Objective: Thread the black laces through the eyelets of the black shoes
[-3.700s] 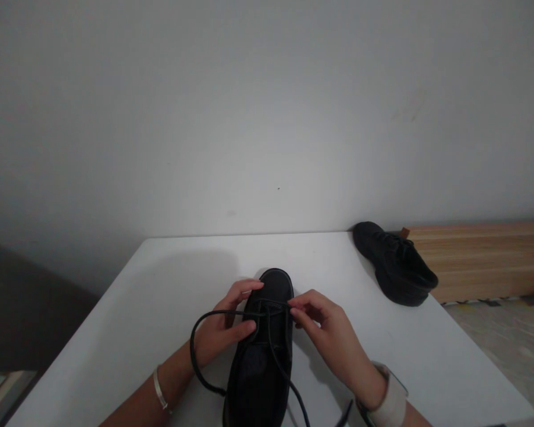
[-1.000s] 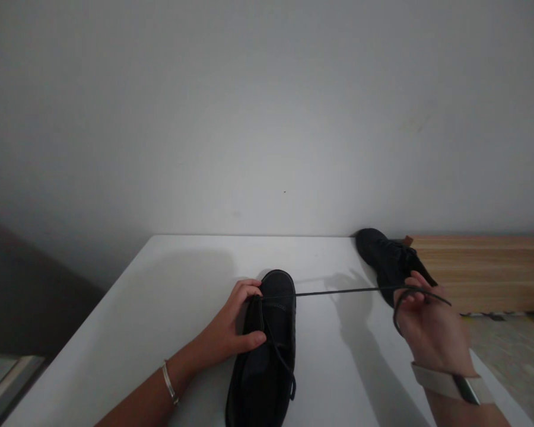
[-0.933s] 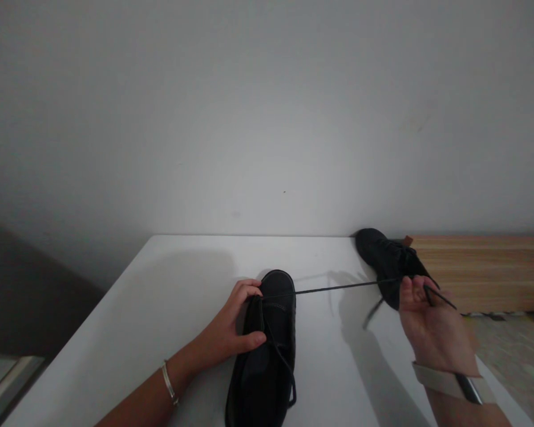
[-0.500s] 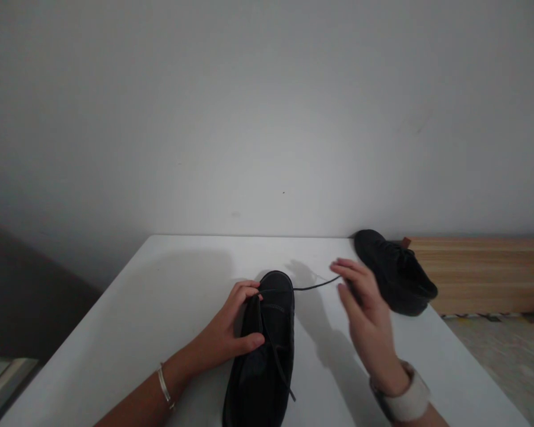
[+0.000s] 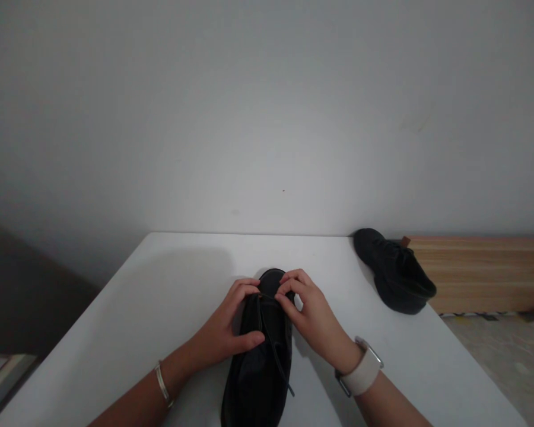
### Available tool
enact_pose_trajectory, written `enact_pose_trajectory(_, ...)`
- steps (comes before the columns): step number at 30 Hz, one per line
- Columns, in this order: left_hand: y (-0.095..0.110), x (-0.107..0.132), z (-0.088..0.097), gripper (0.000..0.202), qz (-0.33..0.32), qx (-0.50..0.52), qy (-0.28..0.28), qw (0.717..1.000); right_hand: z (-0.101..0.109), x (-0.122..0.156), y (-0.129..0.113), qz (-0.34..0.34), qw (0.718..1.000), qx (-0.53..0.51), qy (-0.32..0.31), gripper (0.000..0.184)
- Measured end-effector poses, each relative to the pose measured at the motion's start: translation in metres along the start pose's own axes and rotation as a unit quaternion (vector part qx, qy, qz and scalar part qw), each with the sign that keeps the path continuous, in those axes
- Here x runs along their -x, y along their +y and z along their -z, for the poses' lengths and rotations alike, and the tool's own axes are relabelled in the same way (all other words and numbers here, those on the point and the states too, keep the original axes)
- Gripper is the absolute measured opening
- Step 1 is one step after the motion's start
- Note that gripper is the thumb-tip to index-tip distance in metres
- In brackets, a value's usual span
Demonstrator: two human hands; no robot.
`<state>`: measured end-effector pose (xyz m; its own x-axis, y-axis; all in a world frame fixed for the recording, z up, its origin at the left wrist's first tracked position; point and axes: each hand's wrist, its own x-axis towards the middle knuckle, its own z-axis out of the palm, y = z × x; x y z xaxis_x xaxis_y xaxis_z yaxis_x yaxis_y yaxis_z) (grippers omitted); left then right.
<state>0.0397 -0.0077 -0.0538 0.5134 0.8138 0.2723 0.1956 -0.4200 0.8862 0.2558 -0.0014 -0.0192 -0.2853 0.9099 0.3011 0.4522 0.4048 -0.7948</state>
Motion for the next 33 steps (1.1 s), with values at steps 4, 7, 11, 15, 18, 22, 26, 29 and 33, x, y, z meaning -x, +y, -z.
enact_pose_trajectory(4, -0.001, -0.001, 0.000, 0.055, -0.003, 0.001, -0.001, 1.000, -0.001, -0.001, -0.001, 0.012, 1.000, 0.011, 0.015, 0.013)
enact_pose_trajectory(7, -0.001, -0.001, 0.000, 0.056, 0.001, -0.001, -0.001, 1.000, -0.002, -0.003, -0.002, -0.008, 0.999, 0.033, -0.009, 0.017)
enact_pose_trajectory(11, 0.000, 0.000, 0.000, 0.058, 0.001, -0.001, 0.006, 1.000, -0.003, -0.006, -0.004, -0.013, 0.997, 0.069, -0.019, 0.015)
enact_pose_trajectory(15, -0.001, 0.000, 0.000, 0.058, 0.002, 0.003, 0.013, 1.000, -0.004, -0.006, -0.011, 0.017, 0.998, 0.056, 0.020, 0.016)
enact_pose_trajectory(18, 0.000, 0.000, 0.000, 0.056, 0.003, 0.003, 0.008, 1.000, 0.003, -0.006, -0.019, 0.042, 0.992, 0.027, 0.112, 0.013)
enact_pose_trajectory(22, 0.001, 0.001, 0.000, 0.056, 0.011, 0.007, 0.004, 1.000, 0.025, -0.006, -0.027, 0.061, 0.962, -0.033, 0.263, 0.007)
enact_pose_trajectory(26, 0.002, 0.000, 0.000, 0.057, 0.016, 0.009, -0.002, 1.000, 0.042, -0.003, -0.037, 0.087, 0.925, -0.078, 0.362, 0.005)
enact_pose_trajectory(29, 0.002, -0.001, -0.001, 0.055, 0.017, 0.012, -0.002, 1.000, 0.037, 0.006, -0.051, 0.110, 0.927, -0.061, 0.353, 0.009)
enact_pose_trajectory(33, 0.001, 0.000, -0.005, 0.055, 0.015, 0.014, 0.017, 1.000, 0.019, 0.013, -0.081, 0.139, 0.961, -0.059, 0.230, 0.017)
